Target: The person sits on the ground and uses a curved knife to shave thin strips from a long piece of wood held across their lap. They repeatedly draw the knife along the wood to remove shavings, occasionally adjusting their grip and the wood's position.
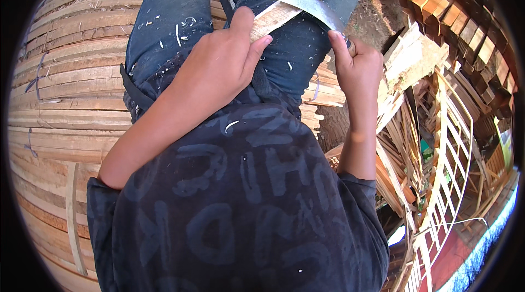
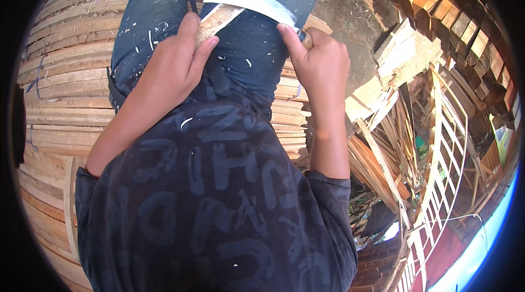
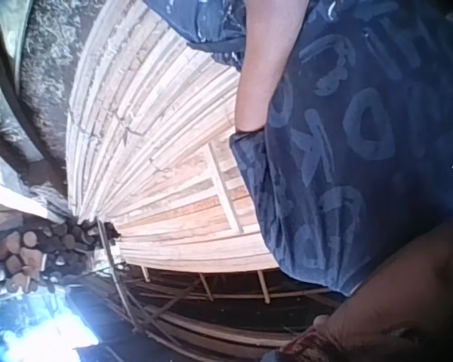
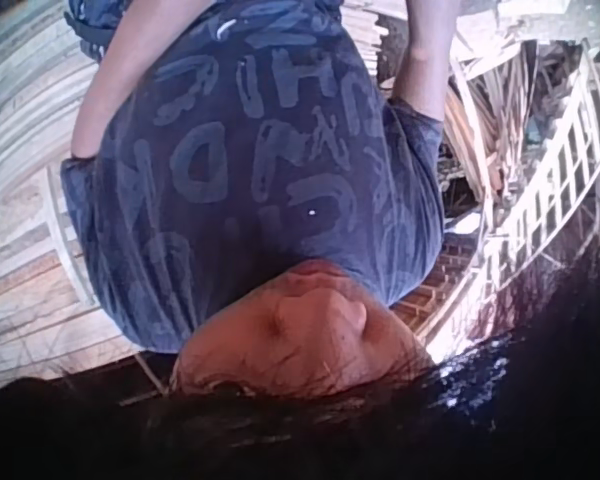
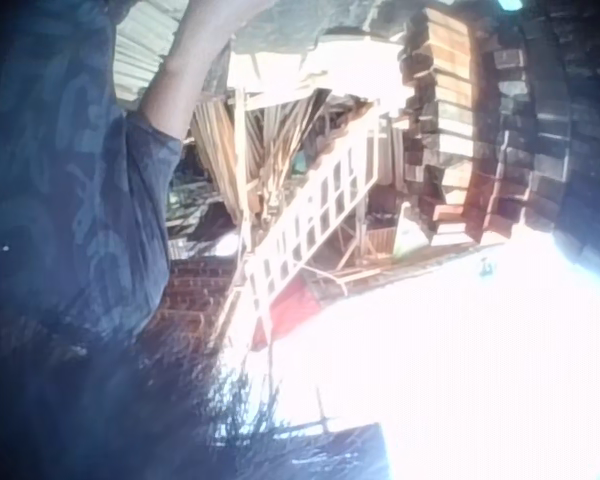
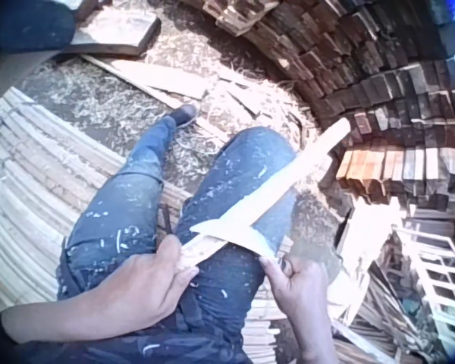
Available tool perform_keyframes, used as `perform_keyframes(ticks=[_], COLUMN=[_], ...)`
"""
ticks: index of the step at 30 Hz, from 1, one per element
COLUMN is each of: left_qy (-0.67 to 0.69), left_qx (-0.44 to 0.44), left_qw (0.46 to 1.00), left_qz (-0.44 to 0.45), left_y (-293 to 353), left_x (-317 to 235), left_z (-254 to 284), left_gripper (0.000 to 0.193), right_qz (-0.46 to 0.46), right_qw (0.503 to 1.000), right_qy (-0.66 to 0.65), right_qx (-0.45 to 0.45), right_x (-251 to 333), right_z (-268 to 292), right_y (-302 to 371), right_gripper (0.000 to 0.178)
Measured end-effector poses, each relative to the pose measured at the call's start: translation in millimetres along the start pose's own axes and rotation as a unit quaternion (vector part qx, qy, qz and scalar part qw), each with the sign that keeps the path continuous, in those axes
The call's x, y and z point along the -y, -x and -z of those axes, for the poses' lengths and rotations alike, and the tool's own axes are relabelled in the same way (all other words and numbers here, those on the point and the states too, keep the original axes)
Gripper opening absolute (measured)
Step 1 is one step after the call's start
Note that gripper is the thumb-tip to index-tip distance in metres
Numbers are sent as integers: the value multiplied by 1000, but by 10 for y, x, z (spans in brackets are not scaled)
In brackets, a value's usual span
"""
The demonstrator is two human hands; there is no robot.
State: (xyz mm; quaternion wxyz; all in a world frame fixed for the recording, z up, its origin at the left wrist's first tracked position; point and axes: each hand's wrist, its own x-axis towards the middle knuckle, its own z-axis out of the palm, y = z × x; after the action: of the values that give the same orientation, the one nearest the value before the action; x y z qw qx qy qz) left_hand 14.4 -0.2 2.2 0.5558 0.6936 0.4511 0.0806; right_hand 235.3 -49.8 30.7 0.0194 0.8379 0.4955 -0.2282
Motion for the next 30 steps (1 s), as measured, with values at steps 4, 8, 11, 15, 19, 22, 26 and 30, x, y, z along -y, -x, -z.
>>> perform_keyframes(ticks=[4, 8, 11, 15, 19, 22, 26, 30], left_qy=[16, 28, 52, 31, 49, 48, 43, 40], left_qx=[3, -3, 8, 18, 10, -16, -13, -13], left_qw=[1000, 1000, 999, 999, 999, 998, 999, 999], left_qz=[9, 0, 0, 10, 9, -23, -27, -9], left_y=[4, 17, 103, 147, 52, -22, -27, -46], left_x=[-16, -7, 3, 45, 40, 23, 29, -6], left_z=[15, 10, -12, 40, -6, -53, -68, -57], left_gripper=[25, 25, 26, 27, 26, 28, 31, 29], right_qz=[29, 36, -89, -157, -74, 10, 13, 67], right_qw=[998, 994, 990, 968, 993, 998, 999, 994], right_qy=[33, 39, 4, 9, -47, 48, 25, 84], right_qx=[-35, -98, -105, -195, -85, 30, 16, -34], right_x=[-126, -251, -601, -945, -406, 90, 98, -34], right_z=[-49, -52, 166, 584, 397, 96, -21, -60], right_y=[-110, -217, -475, -473, -150, 88, 7, -105], right_gripper=[61, 62, 66, 68, 62, 59, 59, 59])
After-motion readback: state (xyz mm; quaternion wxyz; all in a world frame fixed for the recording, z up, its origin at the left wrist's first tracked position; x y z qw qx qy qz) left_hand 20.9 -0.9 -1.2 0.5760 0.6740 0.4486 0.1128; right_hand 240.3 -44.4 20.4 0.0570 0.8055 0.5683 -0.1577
